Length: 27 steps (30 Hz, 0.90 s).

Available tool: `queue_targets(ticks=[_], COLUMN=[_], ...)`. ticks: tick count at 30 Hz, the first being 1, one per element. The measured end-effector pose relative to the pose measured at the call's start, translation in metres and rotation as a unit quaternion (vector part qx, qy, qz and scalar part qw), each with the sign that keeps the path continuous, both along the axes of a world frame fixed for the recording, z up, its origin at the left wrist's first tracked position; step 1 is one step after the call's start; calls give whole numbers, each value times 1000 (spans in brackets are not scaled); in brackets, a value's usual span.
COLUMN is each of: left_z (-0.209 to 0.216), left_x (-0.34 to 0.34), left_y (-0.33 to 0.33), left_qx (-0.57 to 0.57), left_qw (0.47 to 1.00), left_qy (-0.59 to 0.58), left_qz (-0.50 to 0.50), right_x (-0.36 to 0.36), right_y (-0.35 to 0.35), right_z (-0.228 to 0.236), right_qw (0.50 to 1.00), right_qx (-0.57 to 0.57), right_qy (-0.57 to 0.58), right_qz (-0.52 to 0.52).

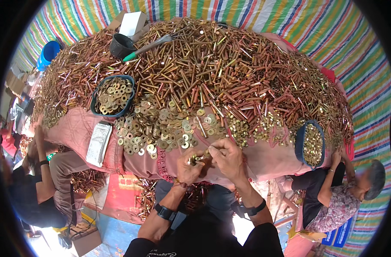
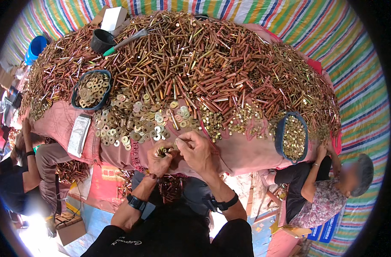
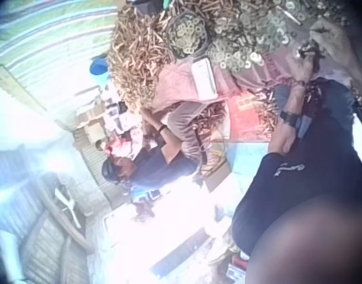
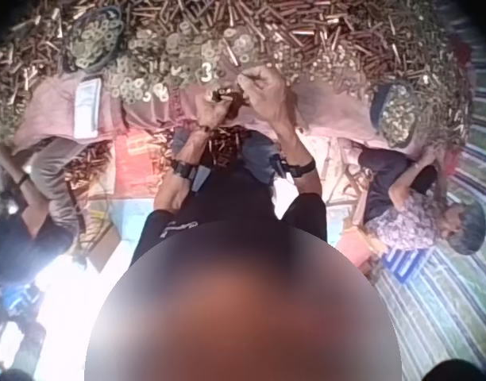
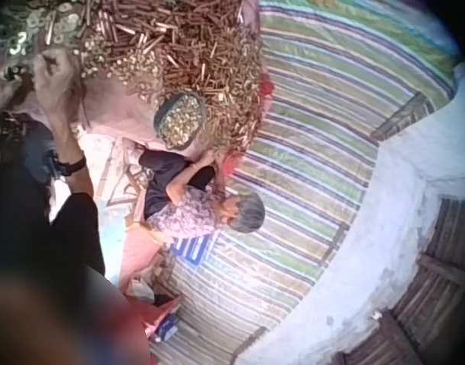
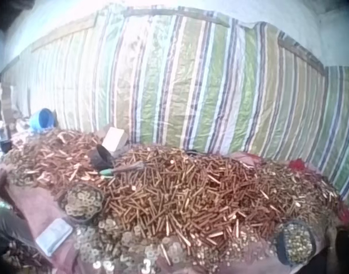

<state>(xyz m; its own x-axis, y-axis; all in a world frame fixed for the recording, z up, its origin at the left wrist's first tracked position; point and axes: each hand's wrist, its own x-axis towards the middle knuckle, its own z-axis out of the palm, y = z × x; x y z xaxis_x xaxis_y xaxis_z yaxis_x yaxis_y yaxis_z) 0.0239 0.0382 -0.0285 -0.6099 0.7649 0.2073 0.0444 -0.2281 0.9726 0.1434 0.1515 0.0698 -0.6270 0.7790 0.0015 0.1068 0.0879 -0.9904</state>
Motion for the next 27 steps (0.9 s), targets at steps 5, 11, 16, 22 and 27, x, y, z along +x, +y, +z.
queue_targets(ticks=[5,11,16,22,27], left_z=[-10,-15,-14,-8,-1], left_x=[-1,-1,1,-1,3], left_y=[-1,2,0,1,3], left_qx=[21,52,43,27,30], left_qw=[999,997,998,998,999], left_qy=[-16,-34,-36,-38,-33], left_qz=[-20,-36,-41,-39,-15], right_x=[-16,-69,-75,-12,-2], right_y=[35,70,69,48,17], right_z=[-2,-30,-36,3,17], right_qw=[976,907,925,998,991], right_qx=[201,355,318,-25,83], right_qy=[-78,-224,-206,46,100], right_qz=[-32,43,44,-37,-17])
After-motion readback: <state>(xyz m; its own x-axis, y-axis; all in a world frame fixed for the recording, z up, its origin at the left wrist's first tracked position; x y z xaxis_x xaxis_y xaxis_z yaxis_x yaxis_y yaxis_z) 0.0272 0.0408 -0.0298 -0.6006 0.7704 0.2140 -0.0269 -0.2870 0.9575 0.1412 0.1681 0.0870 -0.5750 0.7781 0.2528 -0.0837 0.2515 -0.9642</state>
